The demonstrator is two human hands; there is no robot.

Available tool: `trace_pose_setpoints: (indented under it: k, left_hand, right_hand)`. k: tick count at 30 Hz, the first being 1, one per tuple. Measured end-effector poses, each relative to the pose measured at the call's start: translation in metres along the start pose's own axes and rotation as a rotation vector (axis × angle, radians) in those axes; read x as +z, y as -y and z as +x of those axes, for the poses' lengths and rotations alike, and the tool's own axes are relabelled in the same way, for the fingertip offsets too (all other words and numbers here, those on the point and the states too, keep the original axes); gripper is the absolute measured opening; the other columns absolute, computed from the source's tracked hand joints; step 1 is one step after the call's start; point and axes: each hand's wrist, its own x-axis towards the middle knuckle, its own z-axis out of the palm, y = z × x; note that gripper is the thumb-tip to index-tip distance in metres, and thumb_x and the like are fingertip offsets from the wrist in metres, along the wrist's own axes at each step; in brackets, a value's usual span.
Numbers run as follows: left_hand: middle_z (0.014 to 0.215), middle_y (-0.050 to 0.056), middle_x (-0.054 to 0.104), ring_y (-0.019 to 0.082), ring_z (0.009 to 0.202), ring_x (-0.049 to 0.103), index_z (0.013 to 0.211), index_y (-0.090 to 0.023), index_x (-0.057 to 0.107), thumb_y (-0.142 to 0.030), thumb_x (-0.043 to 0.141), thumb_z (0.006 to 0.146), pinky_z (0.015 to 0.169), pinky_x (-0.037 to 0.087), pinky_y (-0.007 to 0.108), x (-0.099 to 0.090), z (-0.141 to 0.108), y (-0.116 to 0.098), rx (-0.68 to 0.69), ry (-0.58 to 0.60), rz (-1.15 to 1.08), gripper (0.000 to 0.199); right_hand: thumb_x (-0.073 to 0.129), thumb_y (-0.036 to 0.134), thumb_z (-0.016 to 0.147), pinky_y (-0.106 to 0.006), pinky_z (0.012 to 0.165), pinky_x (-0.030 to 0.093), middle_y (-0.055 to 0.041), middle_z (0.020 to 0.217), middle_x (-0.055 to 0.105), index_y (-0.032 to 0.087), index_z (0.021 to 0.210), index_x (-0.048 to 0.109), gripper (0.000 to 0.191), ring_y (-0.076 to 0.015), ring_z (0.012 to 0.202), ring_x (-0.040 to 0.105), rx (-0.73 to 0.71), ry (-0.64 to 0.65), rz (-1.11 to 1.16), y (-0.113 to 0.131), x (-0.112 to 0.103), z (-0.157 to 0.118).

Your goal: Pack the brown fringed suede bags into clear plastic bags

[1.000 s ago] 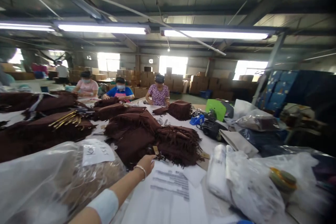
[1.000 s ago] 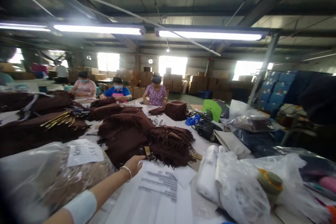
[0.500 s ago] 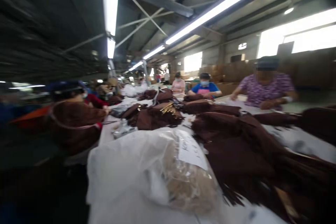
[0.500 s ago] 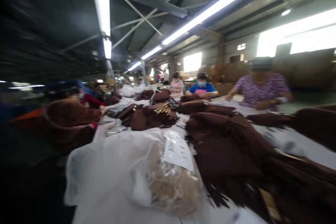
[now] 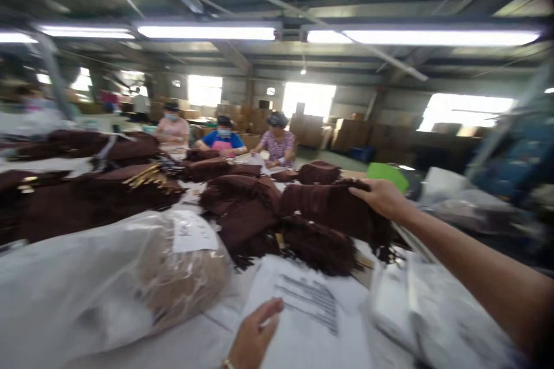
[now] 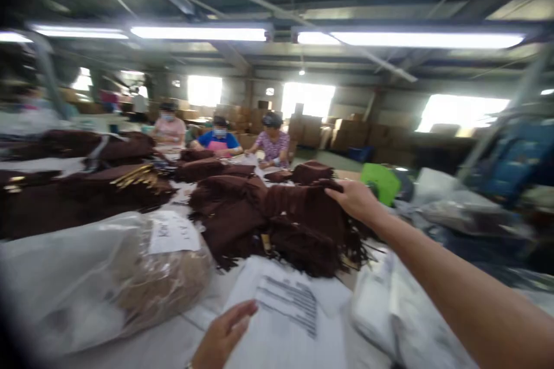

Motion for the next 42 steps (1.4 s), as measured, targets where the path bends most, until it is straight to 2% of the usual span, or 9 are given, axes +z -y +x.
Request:
trace_pose_setpoints:
  k: [3, 7, 10, 15, 23, 29, 34, 37, 42]
  left_hand:
    - [0.130, 0.012, 0.056, 0.031, 0.128, 0.042, 0.129, -0.024, 0.051, -0.068, 0.059, 0.070, 0.105, 0.035, 0.045, 0.000, -0.005, -0.013, -0.097, -0.011, -0.287, 0.074]
    - [0.139, 0.010, 0.047, 0.030, 0.131, 0.038, 0.127, -0.025, 0.052, -0.074, 0.054, 0.070, 0.106, 0.034, 0.046, 0.010, -0.047, -0.029, -0.127, 0.193, -0.706, 0.076]
    - [0.127, 0.010, 0.059, 0.030, 0.119, 0.052, 0.119, -0.022, 0.058, -0.067, 0.058, 0.073, 0.102, 0.040, 0.048, 0.032, -0.086, -0.036, -0.170, 0.185, -0.974, 0.065]
    - [0.117, 0.002, 0.066, 0.021, 0.109, 0.060, 0.123, -0.025, 0.055, -0.028, 0.070, 0.077, 0.093, 0.050, 0.035, 0.024, -0.130, -0.033, -0.132, -0.269, -0.932, 0.048]
    - [0.104, 0.006, 0.071, 0.029, 0.108, 0.059, 0.107, -0.014, 0.067, -0.042, 0.068, 0.076, 0.102, 0.041, 0.041, -0.020, -0.206, -0.018, -0.229, -0.149, -0.234, 0.042]
    - [0.091, 0.013, 0.073, 0.030, 0.090, 0.067, 0.093, -0.011, 0.069, -0.056, 0.064, 0.073, 0.088, 0.050, 0.042, 0.028, -0.230, 0.020, -0.581, -0.267, -0.440, 0.051]
    - [0.100, 0.015, 0.071, 0.027, 0.099, 0.065, 0.110, -0.011, 0.062, -0.055, 0.058, 0.078, 0.091, 0.048, 0.038, 0.020, -0.263, 0.026, -0.717, -0.266, -0.647, 0.054]
    - [0.089, 0.013, 0.072, 0.027, 0.092, 0.066, 0.109, -0.013, 0.063, -0.053, 0.052, 0.082, 0.090, 0.048, 0.042, -0.004, -0.287, 0.026, -0.665, -0.291, -0.270, 0.049]
    - [0.123, 0.010, 0.060, 0.029, 0.122, 0.045, 0.120, -0.023, 0.057, -0.026, 0.049, 0.086, 0.105, 0.031, 0.050, -0.061, -0.279, 0.036, -0.009, -0.347, 0.852, 0.035]
  right_hand:
    - [0.070, 0.044, 0.071, -0.034, 0.076, 0.050, -0.0044, 0.081, 0.073, 0.016, 0.084, 0.072, 0.031, -0.0246, 0.080, 0.066, 0.105, 0.044, 0.028, 0.033, -0.062, -0.052]
    - [0.071, 0.043, 0.070, -0.030, 0.073, 0.053, -0.0053, 0.088, 0.072, 0.018, 0.100, 0.068, 0.039, -0.0216, 0.078, 0.067, 0.307, 0.168, 0.405, 0.065, -0.065, -0.123]
    - [0.070, 0.042, 0.072, -0.028, 0.072, 0.053, -0.0058, 0.088, 0.072, 0.018, 0.103, 0.067, 0.040, -0.0205, 0.077, 0.068, 0.445, 0.234, 0.506, 0.063, -0.041, -0.185]
    - [0.066, 0.046, 0.076, -0.032, 0.075, 0.052, -0.0048, 0.090, 0.072, 0.017, 0.107, 0.066, 0.042, -0.0240, 0.085, 0.066, 0.505, 0.304, 0.409, 0.039, -0.001, -0.286]
    - [0.056, 0.042, 0.083, -0.046, 0.096, 0.044, -0.0084, 0.114, 0.066, 0.020, 0.120, 0.059, 0.043, -0.0304, 0.109, 0.058, 0.422, 0.241, -0.096, -0.033, 0.041, -0.341]
    - [0.054, 0.036, 0.085, -0.045, 0.106, 0.037, -0.0102, 0.141, 0.044, 0.021, 0.141, 0.034, 0.061, -0.0264, 0.129, 0.041, -0.037, 0.465, -0.373, -0.033, 0.140, -0.398]
    - [0.053, 0.014, 0.079, -0.058, 0.109, 0.025, -0.0074, 0.148, 0.034, 0.024, 0.143, 0.029, 0.069, -0.0323, 0.136, 0.027, -0.283, 0.678, -0.435, -0.024, 0.192, -0.445]
    - [0.048, 0.007, 0.078, -0.048, 0.108, 0.033, -0.0061, 0.144, 0.040, 0.022, 0.141, 0.034, 0.066, -0.0258, 0.134, 0.034, -0.261, 0.735, -0.381, -0.030, 0.189, -0.436]
    - [0.049, 0.015, 0.084, -0.046, 0.106, 0.037, -0.0076, 0.137, 0.050, 0.022, 0.135, 0.044, 0.051, -0.0249, 0.129, 0.042, -0.174, 0.764, -0.278, -0.026, 0.179, -0.413]
